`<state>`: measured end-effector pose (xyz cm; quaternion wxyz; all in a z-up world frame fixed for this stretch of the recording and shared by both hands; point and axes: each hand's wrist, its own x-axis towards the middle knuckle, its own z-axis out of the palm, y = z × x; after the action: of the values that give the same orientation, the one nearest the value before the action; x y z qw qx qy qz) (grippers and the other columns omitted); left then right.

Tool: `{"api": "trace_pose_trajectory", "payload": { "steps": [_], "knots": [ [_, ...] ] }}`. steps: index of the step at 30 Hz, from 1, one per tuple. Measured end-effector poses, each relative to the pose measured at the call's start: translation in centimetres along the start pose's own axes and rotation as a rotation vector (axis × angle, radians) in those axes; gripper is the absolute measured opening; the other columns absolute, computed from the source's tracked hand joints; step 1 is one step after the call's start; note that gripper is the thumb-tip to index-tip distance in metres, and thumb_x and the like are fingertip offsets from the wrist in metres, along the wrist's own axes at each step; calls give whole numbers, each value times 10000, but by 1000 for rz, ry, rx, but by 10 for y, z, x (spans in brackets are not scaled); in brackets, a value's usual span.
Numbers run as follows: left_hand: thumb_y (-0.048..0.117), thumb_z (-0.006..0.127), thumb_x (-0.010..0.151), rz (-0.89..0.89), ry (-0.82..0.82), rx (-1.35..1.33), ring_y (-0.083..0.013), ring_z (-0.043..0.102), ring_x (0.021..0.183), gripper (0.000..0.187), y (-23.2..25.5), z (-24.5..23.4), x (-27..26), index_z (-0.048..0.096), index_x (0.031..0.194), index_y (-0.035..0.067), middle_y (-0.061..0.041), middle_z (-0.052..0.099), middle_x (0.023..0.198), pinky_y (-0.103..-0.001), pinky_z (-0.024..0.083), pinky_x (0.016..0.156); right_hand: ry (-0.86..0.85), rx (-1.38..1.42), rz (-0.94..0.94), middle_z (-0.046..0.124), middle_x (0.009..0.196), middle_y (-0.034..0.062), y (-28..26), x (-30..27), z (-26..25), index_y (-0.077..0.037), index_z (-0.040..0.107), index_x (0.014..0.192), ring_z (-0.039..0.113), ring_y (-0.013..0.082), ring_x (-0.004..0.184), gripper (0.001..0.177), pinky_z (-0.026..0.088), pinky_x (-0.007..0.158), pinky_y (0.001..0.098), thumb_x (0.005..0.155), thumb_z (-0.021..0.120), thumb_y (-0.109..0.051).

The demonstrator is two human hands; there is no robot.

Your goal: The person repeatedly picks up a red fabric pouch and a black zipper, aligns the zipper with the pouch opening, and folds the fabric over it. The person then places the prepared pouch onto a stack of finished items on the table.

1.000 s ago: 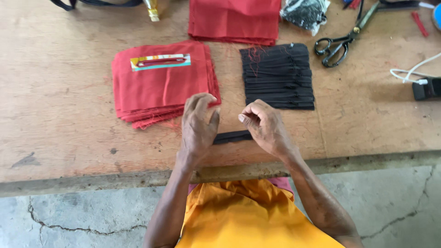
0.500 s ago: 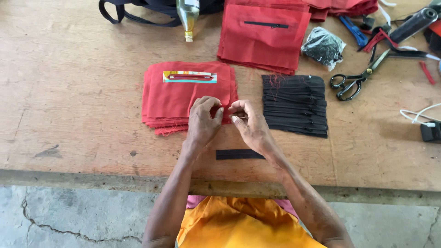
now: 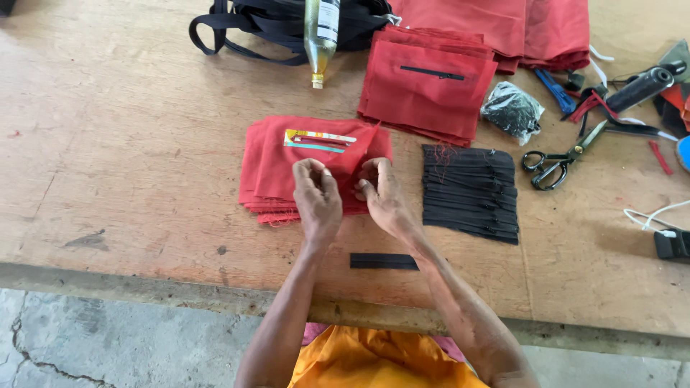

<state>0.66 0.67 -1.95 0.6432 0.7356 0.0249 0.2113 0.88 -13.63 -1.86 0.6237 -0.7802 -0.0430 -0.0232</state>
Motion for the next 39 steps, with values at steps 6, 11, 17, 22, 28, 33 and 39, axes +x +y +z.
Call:
{"api": "trace_pose_trajectory", "payload": {
  "steps": [6,11,17,22,28,33,39],
  "knots": [
    [-77,464,1027,108,-15,-276,-113,530,940,184,-18,-6,13,605,1092,21,-33,606,1023,-252,469,860,-90,-183,-66,611,1107,103,-26,4,3,-128,402,1489,641,171,791,589,583,708,357,954,567,52],
    [-39,638,831,-57,-90,-292,-90,581,998,397,20,-16,12,517,1198,51,-1,595,1094,-237,508,854,-115,-481,-97,638,1211,128,-34,5,10,-152,430,1461,684,289,855,576,571,770,415,949,675,-53],
    [113,776,938,-139,-91,-23,-159,700,937,261,25,-19,20,720,1188,60,-63,761,1020,-297,584,825,-132,-663,-248,472,1448,184,-59,4,16,-117,402,1468,525,441,1258,715,489,977,504,848,756,-127],
    [75,693,977,368,16,-236,-211,638,1025,141,69,-39,18,701,1116,47,-111,650,1148,-338,567,861,-163,-581,-232,509,1408,175,-62,6,12,-90,408,1462,556,404,1235,688,504,983,488,866,743,-172],
    [166,658,1019,1,-95,-1037,-124,676,1034,210,102,-63,7,687,1198,60,-42,743,1135,-305,574,955,-251,55,1,563,1369,160,-56,-1,3,-69,474,1407,597,361,1205,602,532,979,470,881,727,-217],
    [142,680,1139,-51,-121,-1047,-140,601,759,120,21,-20,21,644,1123,28,-55,685,956,-334,520,655,-204,747,228,609,1337,147,-38,-20,-11,-51,529,1361,630,325,1179,542,556,974,455,894,714,-253],
    [181,680,1009,-267,57,-721,-90,609,986,237,0,9,-3,667,1176,13,-8,690,1095,-277,507,884,-49,1056,331,663,1299,131,-33,-21,-47,-30,595,1306,671,281,1148,490,584,970,436,909,698,-298]
  ]
}}
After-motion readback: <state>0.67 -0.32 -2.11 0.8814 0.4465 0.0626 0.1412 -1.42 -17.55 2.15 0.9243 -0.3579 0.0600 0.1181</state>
